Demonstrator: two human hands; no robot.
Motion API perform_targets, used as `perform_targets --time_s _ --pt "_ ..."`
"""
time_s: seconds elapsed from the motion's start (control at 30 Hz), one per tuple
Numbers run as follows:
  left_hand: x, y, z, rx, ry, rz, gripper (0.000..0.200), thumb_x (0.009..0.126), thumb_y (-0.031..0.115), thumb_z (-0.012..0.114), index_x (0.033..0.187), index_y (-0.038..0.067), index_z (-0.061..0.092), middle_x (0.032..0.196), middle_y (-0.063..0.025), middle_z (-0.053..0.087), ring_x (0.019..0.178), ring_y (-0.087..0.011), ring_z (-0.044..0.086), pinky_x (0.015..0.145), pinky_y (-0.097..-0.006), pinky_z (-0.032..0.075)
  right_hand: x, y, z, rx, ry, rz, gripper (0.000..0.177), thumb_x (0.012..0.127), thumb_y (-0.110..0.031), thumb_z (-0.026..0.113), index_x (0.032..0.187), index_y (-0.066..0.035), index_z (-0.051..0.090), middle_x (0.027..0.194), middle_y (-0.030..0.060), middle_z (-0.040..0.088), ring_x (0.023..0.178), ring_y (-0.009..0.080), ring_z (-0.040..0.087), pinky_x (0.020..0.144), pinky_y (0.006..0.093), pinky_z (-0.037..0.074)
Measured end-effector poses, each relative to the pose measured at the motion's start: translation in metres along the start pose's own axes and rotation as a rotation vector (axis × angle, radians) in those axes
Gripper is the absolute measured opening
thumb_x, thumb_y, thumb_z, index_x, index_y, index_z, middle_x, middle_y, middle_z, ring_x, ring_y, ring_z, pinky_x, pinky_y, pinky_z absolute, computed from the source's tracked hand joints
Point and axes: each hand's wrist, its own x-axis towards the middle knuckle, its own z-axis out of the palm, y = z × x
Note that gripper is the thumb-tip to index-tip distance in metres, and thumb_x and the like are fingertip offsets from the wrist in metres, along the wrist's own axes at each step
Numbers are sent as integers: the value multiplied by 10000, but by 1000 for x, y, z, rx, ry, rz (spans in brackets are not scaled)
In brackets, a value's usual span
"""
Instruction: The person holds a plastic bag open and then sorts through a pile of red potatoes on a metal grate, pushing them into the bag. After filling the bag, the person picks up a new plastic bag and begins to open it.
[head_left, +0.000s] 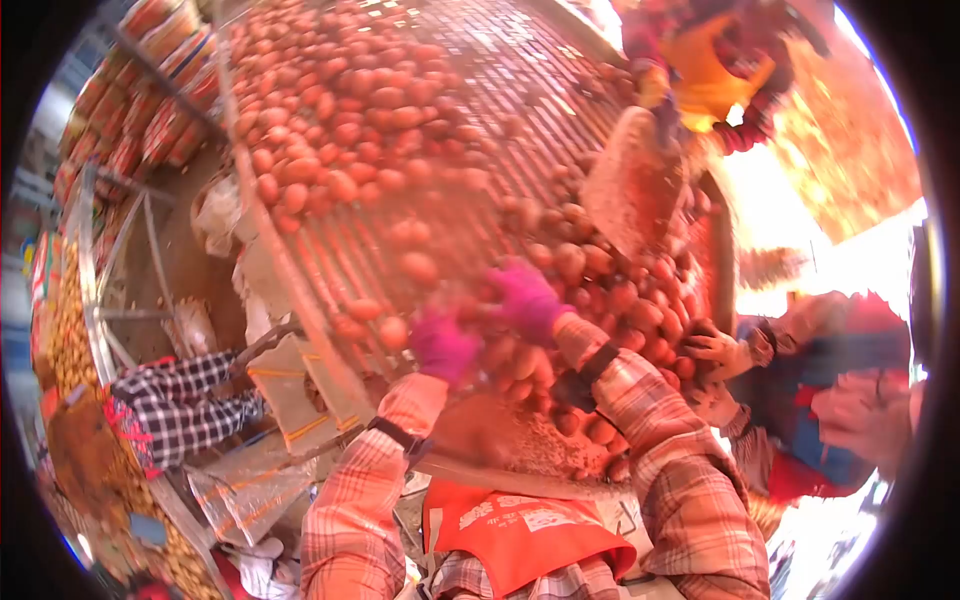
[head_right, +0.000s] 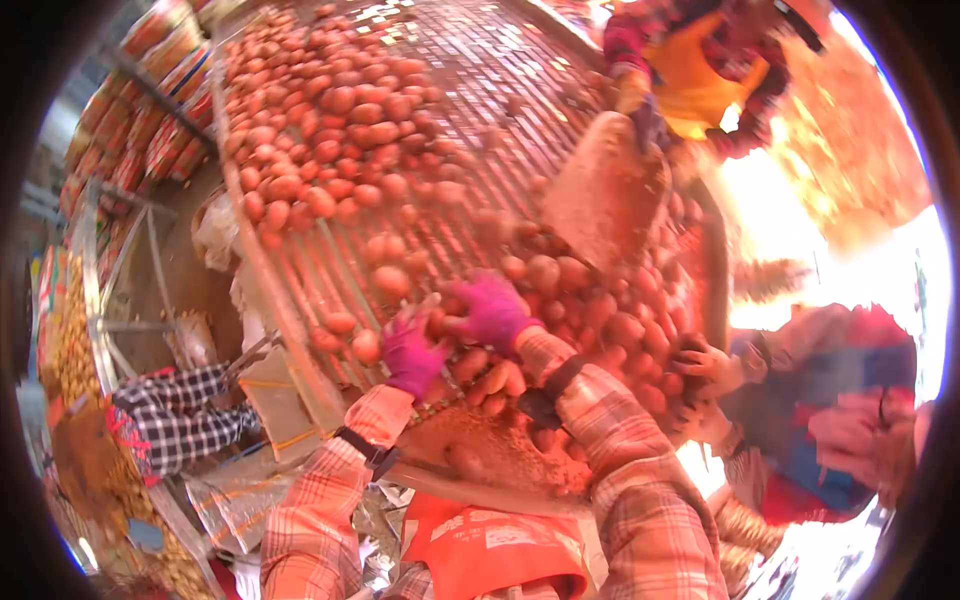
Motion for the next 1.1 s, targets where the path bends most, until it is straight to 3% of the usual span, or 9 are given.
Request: perform_targets --time_s 0.17,0.47,0.6,0.7,0.8,0.9,1.0,1.07,1.1 --pt "-56 59 24 81 -54 64 773 771 545 736 1420 163 560 1390 -123 539 1294 -369 464 1099 -513 352 -109 0 -9 -205 111 55 455 766 -448 730 1144 -200 675 1027 141 598 999 365 586 838 493 460" --pt "-104 148 22 179 -147 72 672 752 603 709 1329 263 651 1481 -203 423 1268 -420 470 1055 -519 405 -316 42 -54 252 403 435 509 760 -366 747 1230 -201 640 1056 132 648 1026 332 629 864 455 493" --pt "-116 204 36 234 -264 274 622 740 558 736 1280 259 662 1373 -129 511 1249 -379 480 990 -540 417 -416 105 -40 105 516 369 493 768 -392 743 1214 -204 647 1000 109 667 988 323 641 830 445 497" --pt "-127 264 36 124 -424 470 573 785 533 707 1236 181 671 1251 -107 601 1193 -355 528 957 -541 407 -481 120 -48 -223 271 610 452 768 -355 724 1183 -186 663 1043 119 646 1066 316 611 906 485 464" --pt "-155 290 82 -16 -596 357 590 831 520 670 1297 160 638 1233 -130 618 1152 -340 555 969 -510 423 -526 116 -39 -427 318 665 438 769 -325 710 1178 -173 663 1106 149 617 1132 342 570 973 511 423" --pt "-174 306 81 153 -503 488 587 863 435 683 1364 144 589 1243 -156 610 1119 -316 588 980 -461 455 -510 82 -43 -551 397 696 437 811 -293 674 1224 -154 638 1255 187 562 1215 410 504 1033 535 376" --pt "-160 295 76 -481 -824 202 609 858 343 724 1406 137 554 1277 -183 589 1167 -323 577 1003 -416 470 -450 48 -24 -209 481 426 510 850 -330 662 1316 -138 585 1298 170 557 1264 424 479 1069 565 348" --pt "-148 274 47 -353 -554 359 295 957 153 573 1244 88 571 1296 -188 568 838 -290 682 561 -363 534 -405 22 2 -175 478 308 596 849 -382 673 1376 -132 549 1330 160 549 1284 410 473 1098 569 331" --pt "-145 255 47 -511 -281 346 346 933 188 614 1259 80 569 1257 -189 590 864 -320 680 611 -397 543 -391 20 26 -169 485 220 638 843 -408 679 1399 -130 535 1350 163 540 1286 405 472 1111 568 322"
